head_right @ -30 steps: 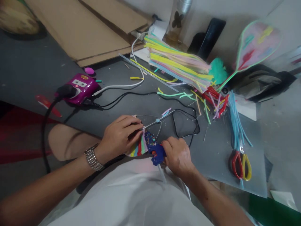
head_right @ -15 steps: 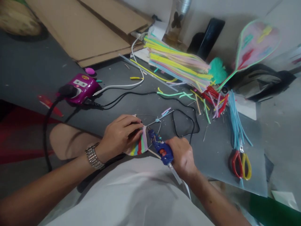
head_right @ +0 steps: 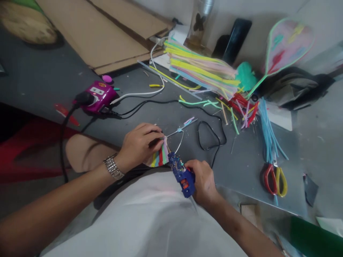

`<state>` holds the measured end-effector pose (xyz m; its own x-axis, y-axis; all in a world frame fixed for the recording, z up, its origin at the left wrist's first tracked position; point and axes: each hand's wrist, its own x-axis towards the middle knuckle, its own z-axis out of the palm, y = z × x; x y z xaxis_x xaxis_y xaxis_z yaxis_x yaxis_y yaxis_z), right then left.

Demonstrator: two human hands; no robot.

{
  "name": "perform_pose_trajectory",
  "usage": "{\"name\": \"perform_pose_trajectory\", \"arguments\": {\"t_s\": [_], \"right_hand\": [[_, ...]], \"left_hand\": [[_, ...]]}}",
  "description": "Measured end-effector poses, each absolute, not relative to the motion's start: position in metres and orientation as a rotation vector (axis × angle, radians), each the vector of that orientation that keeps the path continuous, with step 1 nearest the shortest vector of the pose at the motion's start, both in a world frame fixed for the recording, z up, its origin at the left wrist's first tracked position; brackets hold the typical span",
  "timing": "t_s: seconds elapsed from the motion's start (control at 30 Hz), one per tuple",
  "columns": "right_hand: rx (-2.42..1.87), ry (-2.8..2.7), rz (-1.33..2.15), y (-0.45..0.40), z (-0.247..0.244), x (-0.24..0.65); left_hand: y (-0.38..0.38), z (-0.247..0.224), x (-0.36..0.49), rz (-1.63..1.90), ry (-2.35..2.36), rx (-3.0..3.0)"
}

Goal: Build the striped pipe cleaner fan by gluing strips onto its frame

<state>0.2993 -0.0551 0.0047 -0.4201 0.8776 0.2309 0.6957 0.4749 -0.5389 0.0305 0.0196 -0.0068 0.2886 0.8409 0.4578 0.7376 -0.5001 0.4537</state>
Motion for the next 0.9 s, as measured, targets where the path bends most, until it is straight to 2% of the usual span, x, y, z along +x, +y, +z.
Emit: {"name": "perform_pose_trajectory", "arguments": {"t_s": [0.67, 0.9], "right_hand": [[-1.203, -2.191, 0.609, -0.060, 0.020, 0.297], [-1.296, -2.125, 0.651, -0.062, 0.026, 0.296]], "left_hand": [[0.021, -0.008, 0.031, 1.020, 1.467, 2.410], [0.018, -0.001, 0.027, 0.812, 1.377, 2.577]]}}
